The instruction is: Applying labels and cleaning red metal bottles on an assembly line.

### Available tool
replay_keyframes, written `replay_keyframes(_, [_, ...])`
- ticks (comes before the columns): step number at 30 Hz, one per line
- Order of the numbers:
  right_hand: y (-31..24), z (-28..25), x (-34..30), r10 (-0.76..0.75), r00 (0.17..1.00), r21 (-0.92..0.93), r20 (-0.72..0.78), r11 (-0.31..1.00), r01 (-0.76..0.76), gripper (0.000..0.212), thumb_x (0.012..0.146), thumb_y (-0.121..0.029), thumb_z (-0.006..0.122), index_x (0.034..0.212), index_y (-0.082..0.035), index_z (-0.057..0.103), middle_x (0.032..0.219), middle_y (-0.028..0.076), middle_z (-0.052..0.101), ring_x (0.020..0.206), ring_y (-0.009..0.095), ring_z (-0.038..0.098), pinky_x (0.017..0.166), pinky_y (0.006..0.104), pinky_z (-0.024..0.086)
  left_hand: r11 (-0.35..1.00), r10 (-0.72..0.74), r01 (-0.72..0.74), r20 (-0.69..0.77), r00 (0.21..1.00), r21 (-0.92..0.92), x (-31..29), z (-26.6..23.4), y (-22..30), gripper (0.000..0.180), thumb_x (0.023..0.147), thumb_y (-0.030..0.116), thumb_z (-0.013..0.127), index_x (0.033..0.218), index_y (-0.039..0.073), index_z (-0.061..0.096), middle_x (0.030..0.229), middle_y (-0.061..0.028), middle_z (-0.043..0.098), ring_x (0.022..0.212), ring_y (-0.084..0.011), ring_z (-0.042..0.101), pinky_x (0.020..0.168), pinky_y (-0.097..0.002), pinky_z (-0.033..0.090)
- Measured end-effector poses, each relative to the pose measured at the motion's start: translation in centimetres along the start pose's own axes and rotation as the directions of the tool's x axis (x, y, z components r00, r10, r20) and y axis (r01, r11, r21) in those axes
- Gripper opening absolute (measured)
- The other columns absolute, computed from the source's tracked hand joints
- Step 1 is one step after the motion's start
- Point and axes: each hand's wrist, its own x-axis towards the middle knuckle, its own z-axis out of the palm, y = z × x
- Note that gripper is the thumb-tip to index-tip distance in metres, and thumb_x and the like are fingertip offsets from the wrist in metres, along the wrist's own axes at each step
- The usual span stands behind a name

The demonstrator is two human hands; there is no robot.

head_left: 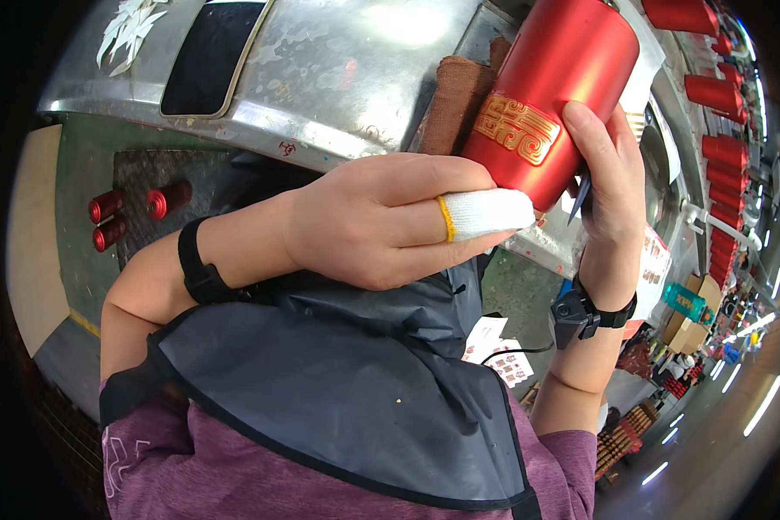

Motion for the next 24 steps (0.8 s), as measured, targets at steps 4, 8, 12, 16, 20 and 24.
replay_keyframes(4, [0.9,-1.0,0.0,0.006,0.998,0.004,0.058,1.0,-0.006,0.055,0.085,-0.035,0.074,0.124,0.0,0.055,0.104,0.006,0.065,0.086,0.009,0.061,0.074,0.0231,0.048,1.0,-0.009,0.006,0.134,0.991,0.028,0.2,-1.9,-0.1,0.031,0.073,0.0,0.069,0.104,0.0,0.071,0.112,-0.0121,0.067,0.097,-0.0247,0.065,0.081,-0.0313,0.057])
replay_keyframes(8, [2.7,-3.3,0.8,0.12,0.99,0.216,0.077,0.967,-0.134,0.049,0.092,-0.051,0.06,0.106,-0.003,0.061,0.078,0.003,0.063,0.051,0.008,0.051,0.04,0.0207,0.032,0.996,-0.067,0.054,0.181,0.981,0.071,-0.1,-2.7,0.3,0.032,0.073,-0.002,0.066,0.104,-0.002,0.071,0.111,-0.012,0.068,0.1,-0.0258,0.065,0.085,-0.0333,0.056])
replay_keyframes(12, [2.3,-4.1,3.8,0.081,0.975,0.36,0.207,0.92,-0.153,0.039,0.093,-0.042,0.061,0.094,-0.003,0.062,0.066,0.002,0.06,0.046,0.007,0.047,0.038,0.0204,0.028,0.999,-0.051,0.047,0.214,0.976,0.024,0.9,-2.7,0.3,0.03,0.073,-0.003,0.066,0.103,-0.002,0.071,0.111,-0.0128,0.068,0.1,-0.0261,0.065,0.085,-0.0327,0.056])
replay_keyframes(16, [-0.6,-3.5,3.7,0.092,0.979,-0.012,0.181,0.996,-0.091,0.051,0.084,-0.049,0.069,0.102,-0.001,0.065,0.07,0.002,0.063,0.054,0.006,0.055,0.047,0.0197,0.042,0.999,0.006,-0.013,0.191,0.982,0.035,1.4,-2.3,0.0,0.03,0.071,-0.002,0.067,0.101,-0.003,0.072,0.111,-0.0128,0.068,0.1,-0.0271,0.065,0.083,-0.0335,0.057])
replay_keyframes(20, [-1.0,-2.6,3.5,-0.146,0.983,-0.327,0.113,0.929,0.175,0.057,0.086,-0.051,0.068,0.115,-0.002,0.063,0.081,0.001,0.062,0.06,0.004,0.055,0.054,0.0188,0.043,0.996,0.042,-0.061,0.253,0.967,0.066,2.1,-2.5,-0.2,0.03,0.072,-0.002,0.067,0.101,-0.002,0.072,0.111,-0.013,0.067,0.1,-0.028,0.065,0.083,-0.0348,0.057])
replay_keyframes(24, [-1.8,-4.6,3.3,0.084,0.969,-0.097,0.232,0.993,-0.063,0.056,0.081,-0.052,0.073,0.115,-0.008,0.066,0.093,0.001,0.067,0.065,0.005,0.057,0.061,0.0187,0.045,0.998,-0.051,0.037,0.316,0.947,0.048,2.1,-3.2,0.5,0.03,0.072,-0.002,0.066,0.102,-0.003,0.072,0.11,-0.0135,0.067,0.1,-0.0294,0.065,0.083,-0.0363,0.057])
